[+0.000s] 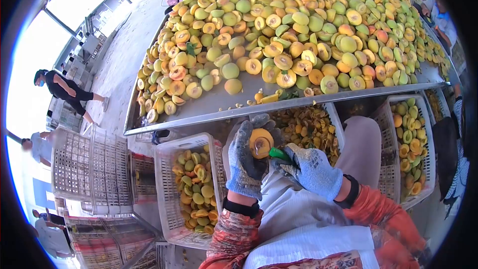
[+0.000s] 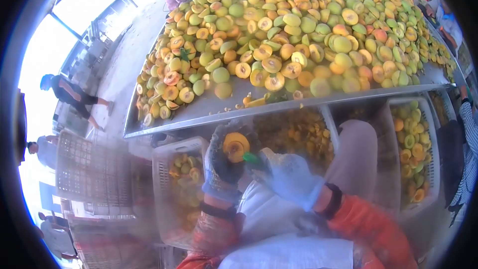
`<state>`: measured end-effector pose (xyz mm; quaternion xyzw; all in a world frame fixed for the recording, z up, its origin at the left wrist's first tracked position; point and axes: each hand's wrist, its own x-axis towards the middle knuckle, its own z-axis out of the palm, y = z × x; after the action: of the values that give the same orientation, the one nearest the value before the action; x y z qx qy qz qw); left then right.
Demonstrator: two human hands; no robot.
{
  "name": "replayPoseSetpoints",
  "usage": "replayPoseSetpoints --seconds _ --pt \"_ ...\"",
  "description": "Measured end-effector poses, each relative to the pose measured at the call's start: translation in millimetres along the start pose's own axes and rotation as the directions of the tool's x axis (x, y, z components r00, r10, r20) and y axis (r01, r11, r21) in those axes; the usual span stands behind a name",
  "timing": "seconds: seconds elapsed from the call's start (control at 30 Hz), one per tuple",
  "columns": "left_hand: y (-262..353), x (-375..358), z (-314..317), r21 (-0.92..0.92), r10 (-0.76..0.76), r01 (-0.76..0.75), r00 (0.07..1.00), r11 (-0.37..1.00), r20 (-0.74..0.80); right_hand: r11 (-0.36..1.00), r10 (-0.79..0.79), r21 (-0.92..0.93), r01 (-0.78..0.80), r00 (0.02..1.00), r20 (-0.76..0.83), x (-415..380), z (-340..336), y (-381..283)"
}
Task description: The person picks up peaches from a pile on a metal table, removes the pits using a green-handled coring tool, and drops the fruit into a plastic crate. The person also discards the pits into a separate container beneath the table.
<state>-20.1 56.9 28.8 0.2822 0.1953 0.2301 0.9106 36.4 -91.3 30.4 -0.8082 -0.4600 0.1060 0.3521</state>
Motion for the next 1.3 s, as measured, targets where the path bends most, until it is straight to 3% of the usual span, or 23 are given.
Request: replayPoseSetpoints --seconds 0.4,0.43,0.47,0.5,0.53,0.57,0.6,0.67,0.7,0.77,0.8,0.83,0.87,0.9,0.93,0.97,1.0,1.03,1.07,1.13,1.2,1.23,1.3 --pt "1.7 -5.3 11.3 0.083 0.067 -0.065 0.997 0.994 -0.027 0.999 -0.038 -0.016 0.038 0.999 -0.01 2.9 0.1 -6.4" --pt "2.4 -8.9 15.6 0.337 0.235 -0.231 0.972 0.913 0.029 0.995 -0.054 0.08 0.055 0.998 -0.023 3.0 1.6 -5.3" --pt "3.0 -12.8 19.9 0.555 0.374 -0.377 0.919 0.742 0.125 0.982 -0.066 0.177 0.071 0.997 -0.037 3.5 1.5 -6.9" --pt "3.4 -15.0 22.9 0.556 0.369 -0.373 0.921 0.743 0.125 0.982 -0.06 0.178 0.066 0.998 -0.036 4.2 -3.0 -10.3" --pt "3.9 -16.6 25.8 0.509 0.331 -0.335 0.938 0.793 0.102 0.825 0.114 0.519 -0.223 0.965 0.234 5.8 -12.1 -15.6" --pt "4.8 -18.0 29.1 0.46 0.292 -0.296 0.953 0.837 0.082 0.501 0.157 0.688 -0.525 0.837 0.525 8.3 -18.5 -18.4" --pt "6.5 -20.2 33.8 0.463 0.288 -0.293 0.954 0.837 0.083 0.498 0.159 0.689 -0.527 0.837 0.524 8.7 -19.9 -15.6" --pt "9.9 -22.7 42.0 0.69 0.438 -0.527 0.838 0.497 0.325 0.146 0.005 0.727 -0.671 0.736 0.677 7.2 -22.8 -9.4" --pt "11.3 -19.3 39.9 0.689 0.436 -0.528 0.838 0.496 0.329 0.144 0.006 0.73 -0.668 0.739 0.674 6.7 -22.4 -9.4" --pt "12.0 -9.1 31.6 0.669 0.488 -0.728 0.534 -0.15 0.691 0.074 -0.007 0.808 -0.585 0.81 0.587 1.6 -18.8 -10.7" --pt "8.3 -8.5 29.6 0.662 0.483 -0.734 0.53 -0.15 0.697 0.038 -0.007 0.843 -0.537 0.843 0.537 -1.5 -16.9 -10.4" --pt "2.2 -10.7 27.0 0.755 0.496 -0.618 0.737 0.221 0.458 -0.068 -0.009 0.808 -0.585 0.81 0.586 -3.8 -10.1 -5.3" --pt "-3.8 -11.3 24.9 0.721 0.391 -0.406 0.898 0.562 0.201 -0.067 0.002 0.814 -0.577 0.815 0.579 -6.0 -9.9 -3.4" --pt "-8.3 -8.7 23.4 0.688 0.329 -0.338 0.932 0.642 0.15 -0.141 -0.018 0.799 -0.585 0.808 0.588 -7.4 -9.9 -2.7" --pt "-12.9 -2.1 22.6 0.683 0.322 -0.339 0.934 0.647 0.159 -0.212 -0.038 0.78 -0.589 0.802 0.596 -7.7 -10.5 -2.2" --pt "-15.1 3.8 25.3 0.686 0.25 -0.34 0.94 0.643 0.231 -0.366 -0.004 0.72 -0.59 0.775 0.632 -7.0 -11.2 -4.7" --pt "-16.1 7.8 29.6 0.691 0.177 -0.34 0.938 0.638 0.298 -0.367 0.004 0.722 -0.586 0.776 0.631 -7.6 -10.6 -2.3" --pt "-15.5 7.8 35.7 0.668 0.049 -0.199 0.97 0.718 0.236 -0.292 0.017 0.797 -0.528 0.831 0.556 -7.8 -8.7 1.9" --pt "-16.9 10.1 42.6 0.665 0.046 -0.195 0.971 0.721 0.235 -0.214 0.02 0.86 -0.463 0.878 0.478 -7.6 -7.3 6.2" --pt "-23.4 15.9 54.6 0.41 -0.176 0.115 0.977 0.905 0.116 -0.227 0.06 0.816 -0.532 0.829 0.557 -9.3 -12.5 14.4" --pt "-28.9 19.4 66.8 0.421 -0.146 0.086 0.983 0.903 0.114 -0.626 0.045 0.617 -0.477 0.768 0.639 -6.4 -20.0 14.4" --pt "-30.2 22.2 70.5 0.42 -0.182 0.12 0.977 0.9 0.111 -0.627 0.049 0.62 -0.472 0.77 0.636 -9.6 -16.8 22.2" --pt "-33.4 28.3 73.3 0.422 -0.219 0.155 0.97 0.893 0.109 -0.277 -0.053 0.915 -0.292 0.956 0.289 -16.3 -9.5 37.1"
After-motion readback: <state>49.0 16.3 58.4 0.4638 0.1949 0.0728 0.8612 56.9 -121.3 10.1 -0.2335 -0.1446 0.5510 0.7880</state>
